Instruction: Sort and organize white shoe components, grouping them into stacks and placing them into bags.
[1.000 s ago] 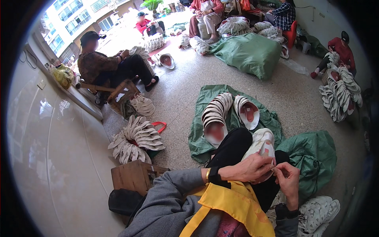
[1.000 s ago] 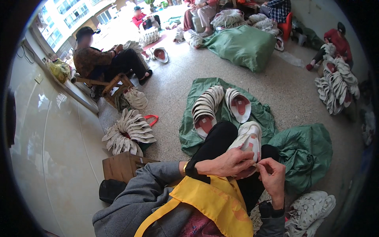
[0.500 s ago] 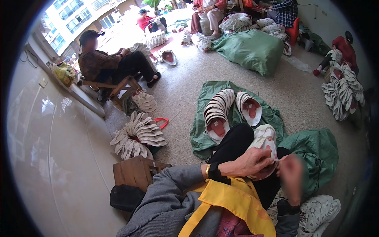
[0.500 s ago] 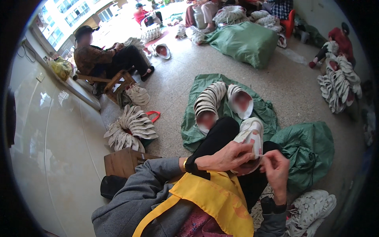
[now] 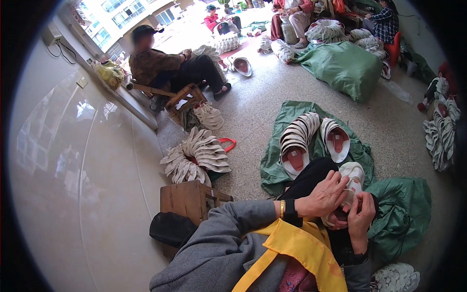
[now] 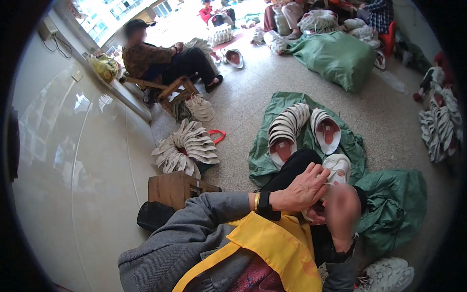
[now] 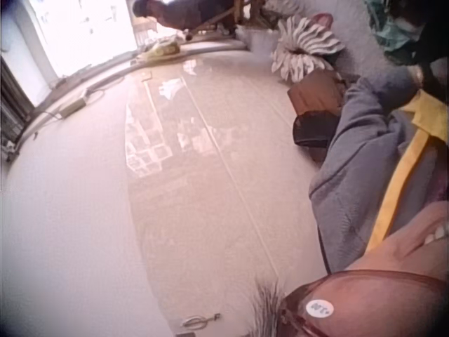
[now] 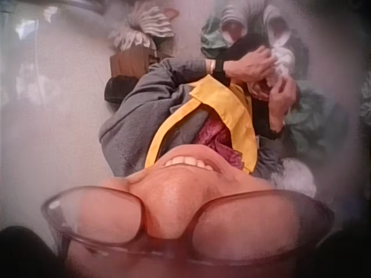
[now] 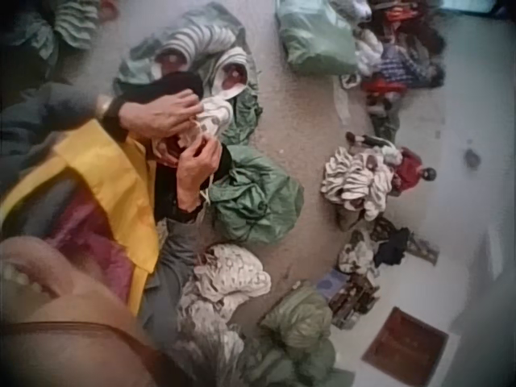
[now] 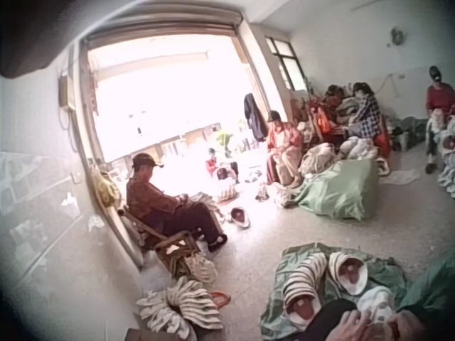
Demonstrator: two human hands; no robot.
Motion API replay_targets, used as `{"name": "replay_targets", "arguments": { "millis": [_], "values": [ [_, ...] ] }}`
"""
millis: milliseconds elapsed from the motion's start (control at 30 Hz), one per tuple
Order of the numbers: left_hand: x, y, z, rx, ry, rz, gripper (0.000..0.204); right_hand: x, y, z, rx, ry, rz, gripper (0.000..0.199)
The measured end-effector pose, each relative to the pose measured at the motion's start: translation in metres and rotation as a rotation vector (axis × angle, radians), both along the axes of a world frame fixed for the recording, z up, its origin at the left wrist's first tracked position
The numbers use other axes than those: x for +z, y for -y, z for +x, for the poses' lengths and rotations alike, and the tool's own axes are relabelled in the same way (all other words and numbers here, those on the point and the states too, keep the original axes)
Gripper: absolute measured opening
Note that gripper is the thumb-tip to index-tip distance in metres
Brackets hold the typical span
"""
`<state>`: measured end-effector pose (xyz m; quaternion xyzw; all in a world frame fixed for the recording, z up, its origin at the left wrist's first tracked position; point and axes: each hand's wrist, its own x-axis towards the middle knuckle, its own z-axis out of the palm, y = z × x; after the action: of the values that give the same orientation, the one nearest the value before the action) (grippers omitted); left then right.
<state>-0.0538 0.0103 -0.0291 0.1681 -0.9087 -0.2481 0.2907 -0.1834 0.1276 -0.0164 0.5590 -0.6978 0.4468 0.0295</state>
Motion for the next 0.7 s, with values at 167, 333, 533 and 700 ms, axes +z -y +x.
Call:
{"name": "replay_targets", "arguments": {
  "millis": [167,333,533,700],
  "values": [
    [-0.005,0.001,0.001,-0.030,-0.060,-0.061,0.022,-0.014,0.007,0.002,-0.003,0.084,-0.010,0.006],
    [-0.006,0.001,0.007,-0.058,-0.066,-0.091,0.024,-0.022,0.003,0.009,-0.019,0.078,-0.043,0.006],
    [-0.007,0.007,0.003,-0.130,-0.057,-0.192,0.017,-0.031,0.002,0.008,-0.054,0.046,-0.046,0.005],
    [-0.013,0.015,0.003,-0.173,0.023,-0.341,0.014,-0.028,0.008,0.007,-0.028,-0.016,-0.089,0.005]
  ]
}}
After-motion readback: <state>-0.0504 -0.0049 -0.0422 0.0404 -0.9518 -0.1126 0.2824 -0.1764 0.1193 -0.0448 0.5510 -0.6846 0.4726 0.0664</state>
